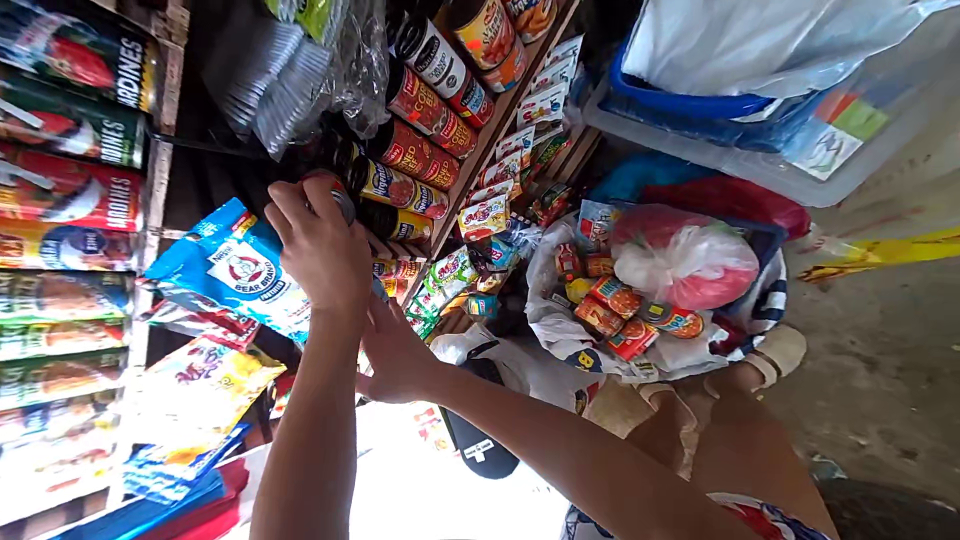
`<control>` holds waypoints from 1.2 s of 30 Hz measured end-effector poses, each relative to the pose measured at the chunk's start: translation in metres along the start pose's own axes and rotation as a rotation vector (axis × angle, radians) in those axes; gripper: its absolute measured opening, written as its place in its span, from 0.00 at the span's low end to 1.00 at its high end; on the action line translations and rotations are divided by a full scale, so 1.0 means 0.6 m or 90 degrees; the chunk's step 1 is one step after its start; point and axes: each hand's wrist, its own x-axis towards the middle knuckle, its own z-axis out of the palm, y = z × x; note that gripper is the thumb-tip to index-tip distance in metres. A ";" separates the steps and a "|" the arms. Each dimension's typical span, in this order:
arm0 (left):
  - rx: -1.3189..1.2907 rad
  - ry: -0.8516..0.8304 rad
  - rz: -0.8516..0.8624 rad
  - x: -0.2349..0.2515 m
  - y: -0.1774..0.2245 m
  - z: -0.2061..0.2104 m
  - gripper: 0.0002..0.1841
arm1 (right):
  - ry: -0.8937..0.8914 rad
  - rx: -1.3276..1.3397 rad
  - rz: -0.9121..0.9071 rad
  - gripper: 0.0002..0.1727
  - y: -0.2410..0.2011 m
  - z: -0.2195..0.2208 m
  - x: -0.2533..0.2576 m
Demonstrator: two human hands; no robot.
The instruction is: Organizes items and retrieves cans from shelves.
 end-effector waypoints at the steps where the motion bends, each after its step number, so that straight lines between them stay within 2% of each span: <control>1: 0.002 -0.024 -0.027 0.010 0.003 0.001 0.27 | -0.005 -0.006 0.001 0.48 0.002 -0.001 0.001; 6: 0.047 -0.146 -0.183 0.053 0.034 0.012 0.34 | -0.017 0.009 -0.022 0.48 0.006 0.001 0.003; 8: -0.003 -0.181 -0.209 0.045 0.029 0.017 0.36 | -0.046 0.011 -0.008 0.52 0.005 -0.002 0.002; 11: -0.065 -0.175 -0.234 0.046 0.011 0.025 0.36 | -0.074 0.008 -0.008 0.57 0.002 -0.008 0.006; 13: -0.057 -0.203 -0.257 0.069 0.010 0.027 0.39 | -0.055 0.019 -0.022 0.54 0.004 -0.005 0.004; 15: -0.008 -0.281 -0.291 0.105 0.000 0.034 0.45 | -0.031 0.020 -0.030 0.52 0.006 0.003 0.005; 17: 0.069 -0.363 -0.275 0.144 -0.019 0.053 0.42 | -0.005 0.022 -0.036 0.54 0.007 0.007 0.006; 19: 0.070 -0.391 -0.235 0.169 -0.037 0.072 0.34 | -0.005 0.029 -0.037 0.56 0.009 0.007 0.007; 21: 0.055 -0.403 -0.223 0.184 -0.055 0.098 0.32 | -0.009 0.036 -0.041 0.54 0.010 0.005 0.005; 25: 0.049 -0.413 -0.190 0.202 -0.083 0.145 0.34 | -0.016 0.045 -0.046 0.48 0.013 -0.004 0.003; 28: 0.004 -0.399 -0.209 0.211 -0.100 0.167 0.35 | -0.020 0.044 -0.045 0.46 0.014 -0.009 0.001; 31: -0.029 -0.386 -0.198 0.218 -0.123 0.188 0.39 | -0.022 0.047 -0.044 0.45 0.011 -0.012 0.001; 36: -0.067 -0.375 -0.178 0.227 -0.150 0.223 0.39 | -0.019 0.062 -0.042 0.43 0.012 -0.011 0.002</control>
